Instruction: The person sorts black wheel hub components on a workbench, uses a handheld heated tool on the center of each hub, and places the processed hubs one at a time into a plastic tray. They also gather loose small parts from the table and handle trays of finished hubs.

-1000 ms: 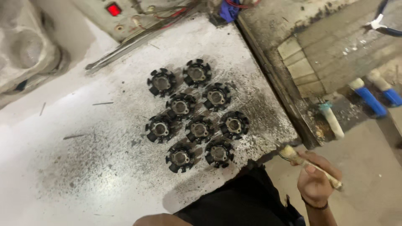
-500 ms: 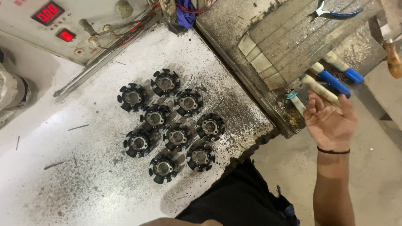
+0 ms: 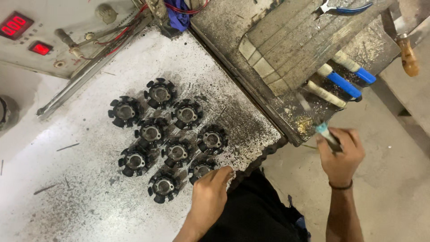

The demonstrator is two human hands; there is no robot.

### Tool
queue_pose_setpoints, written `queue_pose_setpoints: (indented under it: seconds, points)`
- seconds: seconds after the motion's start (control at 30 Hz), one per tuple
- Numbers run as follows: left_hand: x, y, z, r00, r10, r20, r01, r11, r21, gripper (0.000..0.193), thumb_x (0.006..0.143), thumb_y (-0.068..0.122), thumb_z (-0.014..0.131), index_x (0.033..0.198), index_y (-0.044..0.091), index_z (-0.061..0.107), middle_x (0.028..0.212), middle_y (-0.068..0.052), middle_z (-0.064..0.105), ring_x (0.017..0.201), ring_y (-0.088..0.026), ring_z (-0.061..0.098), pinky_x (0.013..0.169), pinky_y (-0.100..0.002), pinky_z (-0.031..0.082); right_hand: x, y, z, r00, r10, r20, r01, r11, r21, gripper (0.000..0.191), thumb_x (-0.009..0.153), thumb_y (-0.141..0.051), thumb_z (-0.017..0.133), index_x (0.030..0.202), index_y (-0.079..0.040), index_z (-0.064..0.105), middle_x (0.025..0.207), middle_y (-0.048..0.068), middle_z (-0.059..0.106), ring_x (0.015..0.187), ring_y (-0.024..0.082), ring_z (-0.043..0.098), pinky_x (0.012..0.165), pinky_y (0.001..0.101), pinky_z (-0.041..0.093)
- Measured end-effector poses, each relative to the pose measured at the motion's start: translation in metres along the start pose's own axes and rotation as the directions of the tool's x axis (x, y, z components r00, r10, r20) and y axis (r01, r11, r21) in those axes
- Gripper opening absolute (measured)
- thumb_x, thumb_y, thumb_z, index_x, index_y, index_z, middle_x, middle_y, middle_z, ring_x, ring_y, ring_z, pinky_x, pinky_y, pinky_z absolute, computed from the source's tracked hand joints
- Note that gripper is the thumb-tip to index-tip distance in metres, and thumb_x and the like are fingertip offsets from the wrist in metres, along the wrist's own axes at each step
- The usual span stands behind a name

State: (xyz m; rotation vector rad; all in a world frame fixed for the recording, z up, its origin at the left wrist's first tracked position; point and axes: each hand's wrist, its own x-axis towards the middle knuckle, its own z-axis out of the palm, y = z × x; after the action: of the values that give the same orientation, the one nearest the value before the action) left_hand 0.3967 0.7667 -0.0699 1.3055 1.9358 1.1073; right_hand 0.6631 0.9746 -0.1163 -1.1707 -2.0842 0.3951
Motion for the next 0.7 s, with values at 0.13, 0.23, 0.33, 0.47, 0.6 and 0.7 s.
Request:
queue_pose_setpoints:
  seconds: [0.13,0.23,0.33,0.47,0.6,0.7]
  points:
    - [0.020,0.000,0.015,0.996,0.040,0.084,-0.010,0.941,-0.337,0.013,0.093,-0.004,0.067,0.106,0.000,0.070,0.111,-0.017,0.075,0.100,-0.031,0.075,0.081,-0.038,0.062,-0.028,-0.016,0.006,0.990,0.135,0.032,-0.138,0.985,0.103,0.027,0.080,-0.006,0.083,0.104,0.004,0.075,0.093,0.016,0.072,0.058,0.021,0.054,0.053,0.0314,0.040]
    - [0.032,0.002,0.030,0.979,0.055,0.196,0.057,0.849,-0.526,0.008,0.095,0.000,0.068,0.103,-0.003,0.069,0.130,-0.018,0.069,0.109,-0.029,0.072,0.079,-0.036,0.059,-0.041,-0.056,0.022,0.986,0.093,0.141,-0.121,0.972,0.202,0.032,0.085,-0.010,0.082,0.113,0.002,0.070,0.103,0.016,0.068,0.081,0.020,0.066,0.068,0.0293,0.050]
    - [0.040,0.003,0.035,0.976,-0.005,0.218,0.122,0.842,-0.525,0.011,0.098,0.001,0.071,0.109,-0.002,0.074,0.101,-0.015,0.070,0.093,-0.026,0.071,0.082,-0.036,0.056,-0.037,-0.088,0.051,0.976,-0.030,0.217,-0.059,0.918,0.392,0.036,0.088,-0.010,0.078,0.121,0.001,0.067,0.115,0.018,0.068,0.091,0.020,0.069,0.074,0.0287,0.054]
    - [0.048,-0.012,0.029,0.996,-0.090,-0.015,0.052,0.694,-0.718,0.012,0.101,0.003,0.067,0.112,0.000,0.072,0.110,-0.009,0.070,0.097,-0.017,0.068,0.085,-0.031,0.058,-0.046,-0.111,0.065,0.882,-0.462,0.096,0.428,0.869,0.249,0.039,0.085,-0.005,0.084,0.121,0.000,0.071,0.119,0.014,0.066,0.099,0.026,0.067,0.086,0.0370,0.051]
    - [0.042,-0.028,0.027,0.973,-0.228,-0.045,0.087,0.536,-0.840,0.012,0.104,0.004,0.066,0.112,-0.001,0.073,0.107,-0.007,0.066,0.086,-0.012,0.062,0.075,-0.026,0.053,-0.056,-0.119,0.084,0.806,-0.423,0.413,-0.034,0.664,0.747,0.069,0.083,-0.020,0.086,0.137,0.003,0.051,0.125,0.011,0.062,0.108,0.023,0.063,0.093,0.0348,0.050]
    - [0.036,-0.025,0.029,0.992,-0.117,-0.036,0.053,0.676,-0.735,0.012,0.104,0.004,0.068,0.114,-0.001,0.074,0.099,-0.010,0.069,0.087,-0.013,0.065,0.075,-0.026,0.054,-0.046,-0.118,0.111,0.931,-0.183,0.316,-0.133,0.636,0.760,0.087,0.094,-0.047,0.073,0.149,0.008,0.034,0.134,0.022,0.056,0.119,0.034,0.060,0.100,0.0470,0.046]
